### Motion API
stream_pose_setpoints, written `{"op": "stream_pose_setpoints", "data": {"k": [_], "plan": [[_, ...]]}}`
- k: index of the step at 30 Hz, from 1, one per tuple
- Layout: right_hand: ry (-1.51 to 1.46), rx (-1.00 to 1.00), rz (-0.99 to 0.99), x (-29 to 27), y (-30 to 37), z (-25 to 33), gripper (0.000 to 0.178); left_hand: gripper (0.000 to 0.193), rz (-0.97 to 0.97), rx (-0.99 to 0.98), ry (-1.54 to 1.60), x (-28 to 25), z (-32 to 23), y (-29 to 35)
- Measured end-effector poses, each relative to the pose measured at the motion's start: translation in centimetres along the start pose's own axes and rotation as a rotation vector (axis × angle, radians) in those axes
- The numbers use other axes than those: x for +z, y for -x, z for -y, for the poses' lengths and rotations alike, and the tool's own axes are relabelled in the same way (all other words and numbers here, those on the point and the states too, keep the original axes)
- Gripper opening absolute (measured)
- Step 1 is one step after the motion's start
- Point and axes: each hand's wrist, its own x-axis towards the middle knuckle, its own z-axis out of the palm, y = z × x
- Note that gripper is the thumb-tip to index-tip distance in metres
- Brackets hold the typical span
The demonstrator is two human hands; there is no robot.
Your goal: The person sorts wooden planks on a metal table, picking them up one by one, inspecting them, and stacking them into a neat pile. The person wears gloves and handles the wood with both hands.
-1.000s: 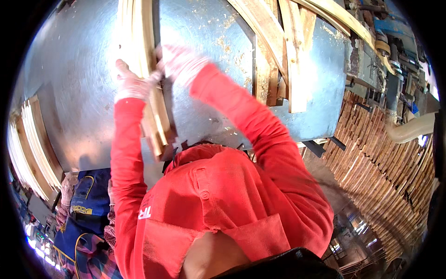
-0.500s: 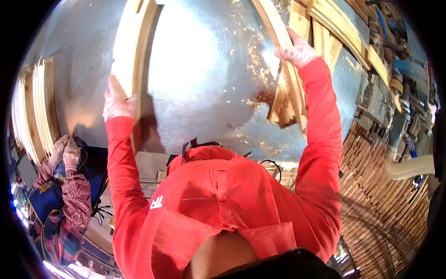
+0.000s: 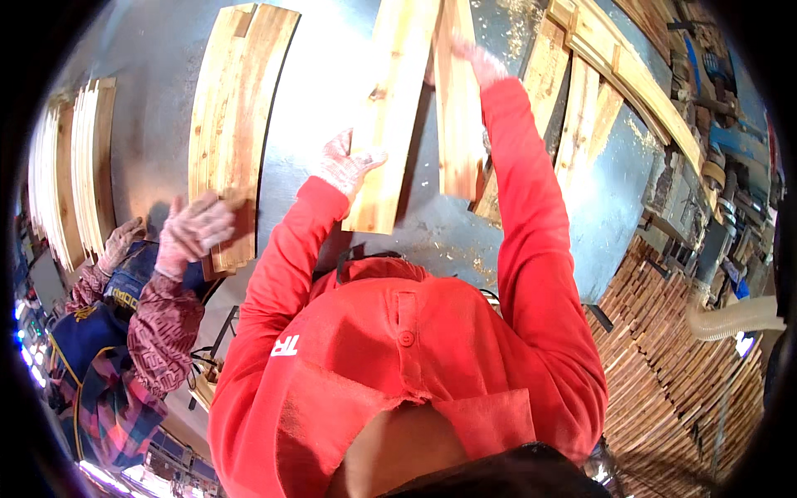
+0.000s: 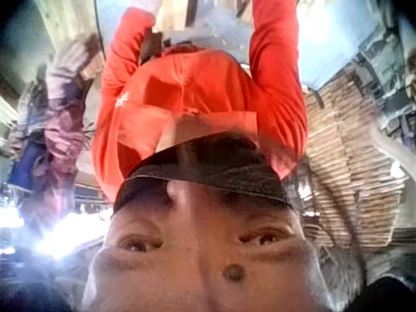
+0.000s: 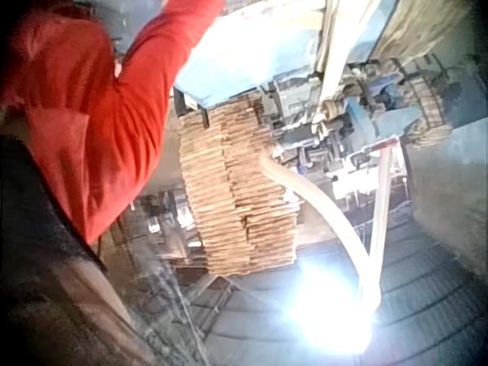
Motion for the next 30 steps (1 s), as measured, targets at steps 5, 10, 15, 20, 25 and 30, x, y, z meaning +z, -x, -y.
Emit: {"op": "stream_pose_setpoints", "data": {"k": [5, 10, 15, 20, 25, 30], "plan": [[0.360, 0.098, -0.208, 4.5, 4.6, -5.4, 0.076, 0.059, -0.157, 0.031, 0.103, -4.0, -0.8, 0.2], [-0.170, 0.275, -0.353, 8.3, 6.0, -6.1, 0.083, 0.042, -0.150, 0.142, 0.067, -8.9, -3.2, 2.3], [0.875, 0.116, -0.181, 10.1, 2.0, -8.1, 0.074, 0.028, -0.247, 0.260, -0.007, -12.3, -5.5, 4.4], [1.353, -0.584, -0.135, 12.0, -0.8, -11.0, 0.023, 0.025, -0.372, 0.341, 0.178, -13.1, -5.5, 5.0], [0.522, -0.386, 0.178, 20.1, 5.4, -2.8, 0.063, 0.043, -0.293, 0.302, 0.275, -9.2, -3.0, 4.7], [1.235, -0.145, 0.345, 19.0, 5.2, 2.1, 0.049, 0.094, -0.750, 0.890, -1.067, -11.4, -11.2, 4.9]]}}
